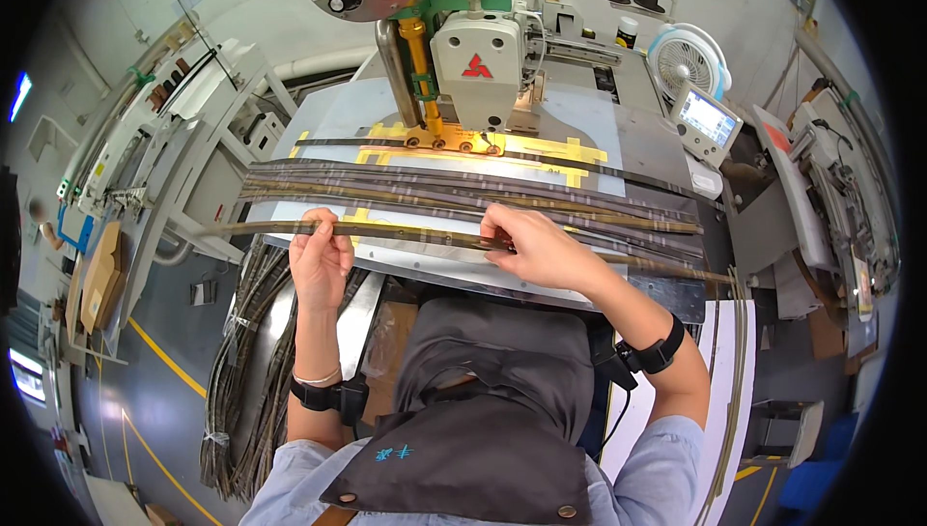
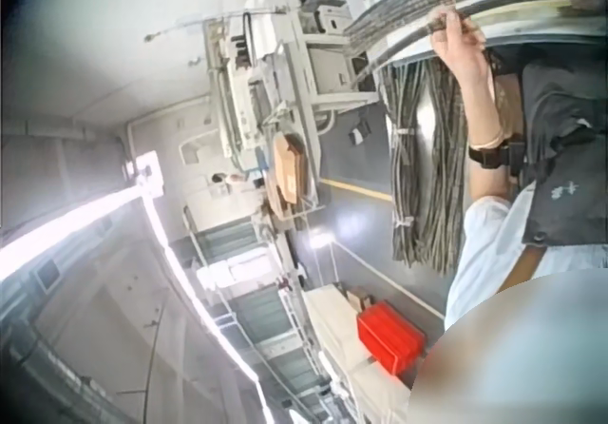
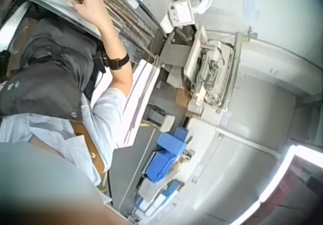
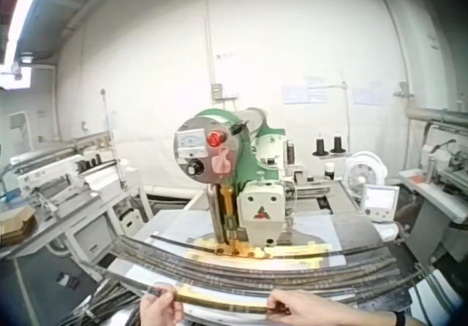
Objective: Using an industrial sewing machine to join or edge leather/fabric straps.
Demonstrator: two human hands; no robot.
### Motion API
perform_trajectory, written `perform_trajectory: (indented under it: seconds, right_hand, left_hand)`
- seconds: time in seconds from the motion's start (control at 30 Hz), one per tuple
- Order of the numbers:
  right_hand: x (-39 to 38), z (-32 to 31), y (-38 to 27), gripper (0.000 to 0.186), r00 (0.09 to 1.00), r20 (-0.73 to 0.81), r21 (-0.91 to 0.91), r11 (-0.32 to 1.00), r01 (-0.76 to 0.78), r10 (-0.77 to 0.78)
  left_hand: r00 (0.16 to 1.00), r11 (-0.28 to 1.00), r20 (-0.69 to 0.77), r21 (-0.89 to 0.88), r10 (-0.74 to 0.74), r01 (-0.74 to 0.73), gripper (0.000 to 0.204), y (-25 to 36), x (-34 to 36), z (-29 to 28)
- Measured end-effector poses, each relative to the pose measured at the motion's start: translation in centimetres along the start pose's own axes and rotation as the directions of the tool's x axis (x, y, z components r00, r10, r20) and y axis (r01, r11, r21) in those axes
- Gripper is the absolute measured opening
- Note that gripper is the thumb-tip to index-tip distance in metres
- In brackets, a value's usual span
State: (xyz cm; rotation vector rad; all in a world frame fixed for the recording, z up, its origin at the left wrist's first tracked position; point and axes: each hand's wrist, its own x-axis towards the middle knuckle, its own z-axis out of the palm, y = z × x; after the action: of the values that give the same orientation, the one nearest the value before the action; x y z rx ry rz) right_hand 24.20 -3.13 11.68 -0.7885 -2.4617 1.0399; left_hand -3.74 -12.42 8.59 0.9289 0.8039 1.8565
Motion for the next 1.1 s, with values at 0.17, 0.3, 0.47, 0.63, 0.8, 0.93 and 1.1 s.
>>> perform_trajectory:
  seconds: [0.17,0.3,0.47,0.63,0.8,0.93,1.1]
  right_hand:
    - [-0.2,0.0,-0.5,0.022,0.995,-0.073,-0.020,0.998,0.066,-0.067]
    - [0.0,0.0,-1.0,0.021,0.992,-0.075,-0.049,0.994,0.098,-0.102]
    - [0.4,-0.1,-1.5,0.022,0.988,-0.059,-0.060,0.989,0.137,-0.141]
    - [0.8,0.1,-1.0,0.019,0.987,-0.069,-0.034,0.989,0.145,-0.147]
    - [2.5,-1.0,3.0,0.016,0.981,-0.180,-0.146,0.988,0.049,-0.075]
    - [3.7,-0.6,6.8,0.034,0.980,-0.192,-0.375,0.919,-0.124,0.054]
    - [4.8,1.5,8.7,0.068,0.985,-0.131,-0.589,0.790,-0.170,0.115]
  left_hand:
    - [1.000,1.000,0.030,0.006,-0.008,0.007,0.016,-0.1,-0.2,-0.1]
    - [0.998,0.997,0.056,0.066,0.038,-0.042,0.018,-0.1,-0.2,-0.6]
    - [0.998,0.993,0.046,0.114,0.032,-0.037,0.019,0.4,-0.4,-1.2]
    - [0.997,0.987,-0.010,0.148,0.071,-0.069,0.019,1.1,-0.6,-0.6]
    - [0.939,0.885,-0.188,0.428,0.287,-0.185,0.026,6.9,-2.2,-4.7]
    - [0.695,0.621,-0.228,0.683,0.682,-0.385,0.020,20.8,-6.0,-11.8]
    - [0.214,0.205,-0.231,0.969,0.949,0.136,0.021,40.5,-14.3,-11.5]
